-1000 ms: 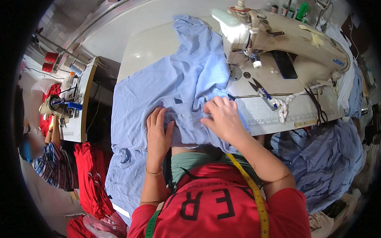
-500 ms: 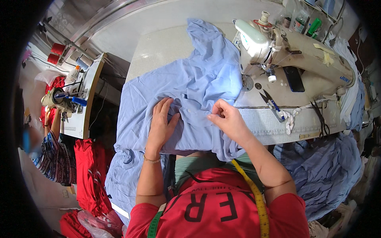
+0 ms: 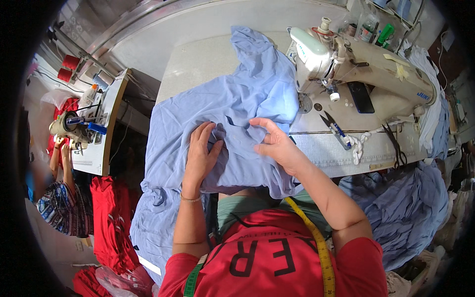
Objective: The person picks up a light blue garment from a pile, lays it on a work table, and uses a small tool to trim excess threads near the buttons and seams before folding the item and placing it back onto the stack.
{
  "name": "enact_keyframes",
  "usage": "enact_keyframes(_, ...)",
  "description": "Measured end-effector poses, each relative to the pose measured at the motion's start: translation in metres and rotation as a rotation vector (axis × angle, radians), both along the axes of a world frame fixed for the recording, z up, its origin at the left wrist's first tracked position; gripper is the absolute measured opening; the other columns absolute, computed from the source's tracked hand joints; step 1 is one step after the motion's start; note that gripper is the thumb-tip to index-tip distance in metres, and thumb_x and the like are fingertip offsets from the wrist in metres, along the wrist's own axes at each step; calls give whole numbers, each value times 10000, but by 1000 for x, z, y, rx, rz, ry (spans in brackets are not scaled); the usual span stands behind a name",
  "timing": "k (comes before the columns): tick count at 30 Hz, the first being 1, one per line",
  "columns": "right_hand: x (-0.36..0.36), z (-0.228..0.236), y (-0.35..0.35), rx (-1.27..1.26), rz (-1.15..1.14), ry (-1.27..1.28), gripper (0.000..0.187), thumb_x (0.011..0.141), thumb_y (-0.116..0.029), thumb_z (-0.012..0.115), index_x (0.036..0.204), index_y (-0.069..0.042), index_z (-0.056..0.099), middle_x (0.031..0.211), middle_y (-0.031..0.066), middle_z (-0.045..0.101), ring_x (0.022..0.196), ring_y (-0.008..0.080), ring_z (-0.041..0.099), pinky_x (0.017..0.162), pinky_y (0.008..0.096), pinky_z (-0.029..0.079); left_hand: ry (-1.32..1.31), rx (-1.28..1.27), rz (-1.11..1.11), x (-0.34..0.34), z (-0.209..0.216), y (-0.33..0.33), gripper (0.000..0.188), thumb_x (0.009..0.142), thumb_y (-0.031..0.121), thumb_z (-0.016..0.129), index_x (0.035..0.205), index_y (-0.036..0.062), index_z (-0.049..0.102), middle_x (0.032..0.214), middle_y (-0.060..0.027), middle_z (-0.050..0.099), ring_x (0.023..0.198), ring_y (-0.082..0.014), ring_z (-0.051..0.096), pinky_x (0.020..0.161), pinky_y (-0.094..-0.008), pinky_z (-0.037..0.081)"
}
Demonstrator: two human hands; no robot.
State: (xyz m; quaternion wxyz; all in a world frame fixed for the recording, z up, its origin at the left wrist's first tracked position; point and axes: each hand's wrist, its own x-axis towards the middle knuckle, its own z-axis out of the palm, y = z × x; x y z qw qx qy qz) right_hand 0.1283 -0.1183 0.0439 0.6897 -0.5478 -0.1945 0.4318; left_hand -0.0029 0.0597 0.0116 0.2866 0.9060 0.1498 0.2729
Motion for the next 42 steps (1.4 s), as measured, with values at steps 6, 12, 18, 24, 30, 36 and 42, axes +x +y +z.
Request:
enact_keyframes(6, 9, -2, 1, -9, -15, -176, 408, 831, 21, 529, 1237, -24, 537, 899, -50, 576, 717, 26, 495, 663, 185, 419, -175, -319, -72, -7, 14, -49, 500, 768, 164, 721, 1182, -21, 510, 1121, -185, 551, 1063, -354, 518, 938, -390, 403)
enact_keyframes(12, -13, 49, 7, -316, 125, -575, 461, 836, 11, 493, 1296, -19, 485, 1020, 91, 627, 770, 103, 570, 696, 246, 458, -193, -455, -222, 15, -2, -99, 762, 723, 208, 772, 1324, -23, 365, 1317, -244, 421, 1225, -356, 431, 1004, -403, 360)
enact_keyframes(18, -24, 56, 34, -301, 278, -1259, 374, 845, -72, 518, 1218, -52, 526, 936, 219, 617, 868, 373, 601, 727, 437, 483, -236, -748, -21, 31, -23, -95, 344, 837, 227, 664, 1070, -9, 573, 982, -110, 635, 938, -241, 598, 815, -346, 463)
enact_keyframes(24, 45, 28, 36, 0, 8, -1161, 299, 846, -50, 528, 1143, -43, 564, 963, 166, 633, 835, 290, 612, 730, 358, 483, -319, -1723, -101, 33, 4, -67, 190, 916, 179, 563, 1051, 46, 565, 973, -19, 616, 872, -127, 581, 787, -287, 471)
enact_keyframes(30, 26, 20, -3, -43, -106, -708, 175, 813, -12, 604, 985, 14, 583, 918, 65, 582, 765, 118, 539, 695, 253, 448, -298, -1768, -51, 30, 7, -65, 246, 908, 175, 567, 1116, 44, 557, 1045, -39, 618, 953, -160, 586, 864, -326, 472)
enact_keyframes(36, 1, -1, -8, -22, -135, -818, 113, 780, -32, 646, 868, 16, 594, 866, 86, 559, 733, 169, 575, 684, 270, 469, -301, -1730, -64, 30, 0, -65, 205, 891, 140, 584, 1074, 46, 582, 1014, -33, 628, 912, -143, 592, 810, -307, 477)
enact_keyframes(42, -1, -6, -3, -74, -195, -785, 99, 776, -40, 647, 832, 25, 597, 816, 87, 567, 735, 175, 590, 674, 274, 475, -304, -1710, -41, 28, 1, -67, 153, 855, 66, 615, 1005, 40, 620, 944, -27, 647, 855, -129, 602, 786, -281, 476)
